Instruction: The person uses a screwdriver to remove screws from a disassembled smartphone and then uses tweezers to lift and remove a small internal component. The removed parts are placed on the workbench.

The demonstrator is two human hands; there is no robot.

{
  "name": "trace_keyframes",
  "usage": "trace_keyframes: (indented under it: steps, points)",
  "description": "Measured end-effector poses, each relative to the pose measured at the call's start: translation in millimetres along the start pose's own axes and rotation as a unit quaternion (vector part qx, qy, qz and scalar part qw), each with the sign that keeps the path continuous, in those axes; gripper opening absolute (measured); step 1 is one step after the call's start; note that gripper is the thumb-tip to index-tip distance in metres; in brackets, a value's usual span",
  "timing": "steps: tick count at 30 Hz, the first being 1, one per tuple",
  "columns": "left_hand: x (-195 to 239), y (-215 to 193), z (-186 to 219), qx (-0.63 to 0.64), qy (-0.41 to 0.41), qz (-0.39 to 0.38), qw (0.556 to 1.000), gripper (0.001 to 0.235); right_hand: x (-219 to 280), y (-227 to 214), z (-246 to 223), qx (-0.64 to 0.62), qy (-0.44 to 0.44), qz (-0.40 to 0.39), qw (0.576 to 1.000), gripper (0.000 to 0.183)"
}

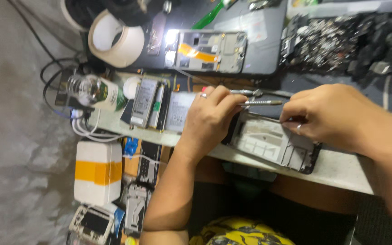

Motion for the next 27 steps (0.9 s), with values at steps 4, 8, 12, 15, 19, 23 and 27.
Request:
trace_keyframes:
  steps: [4, 8, 12, 15, 19, 23, 27]
  points:
    - [-3.4, 10.4, 2.4, -0.032, 0.028, -0.021, 0.999, 0.029, -1.3, -2.0, 2.7, -0.023, 0.004, 0.013, 1.0, 0.031]
    - [-0.7, 16.0, 1.4, -0.013, 0.044, -0.022, 0.999, 0.034, -1.8, -2.0, 3.7, -0.004, 0.005, 0.007, 1.0, 0.026]
    - [4.1, 1.8, -2.8, 0.016, 0.041, 0.04, 0.998, 0.033, -1.6, -5.4, 6.8, -0.001, 0.037, 0.008, 0.999, 0.016]
    - [10.9, -16.2, -16.4, -0.024, 0.0, 0.085, 0.996, 0.032, -1.4, -11.3, 6.1, 0.005, 0.05, 0.033, 0.998, 0.02]
    - [10.9, -23.8, -25.3, -0.135, -0.003, 0.076, 0.988, 0.027, 0.5, -25.8, -3.2, -0.024, 0.007, 0.117, 0.993, 0.018]
    - [10.1, -16.5, -24.4, -0.193, 0.016, 0.034, 0.981, 0.027, 1.8, -28.2, -9.3, 0.007, -0.029, 0.164, 0.986, 0.019]
    - [7.1, -14.7, -23.7, -0.181, 0.024, 0.015, 0.983, 0.025, 1.1, -23.3, -14.1, 0.047, -0.052, 0.167, 0.983, 0.014]
Point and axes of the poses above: each hand's wrist, its own x-axis away from the middle knuckle, its own y-axis out of the palm, z = x × y, the point moved 8 cm from there along -x, towards the middle knuckle, and after that the axes turned 7 degrees about z, right-handed, at the moved point
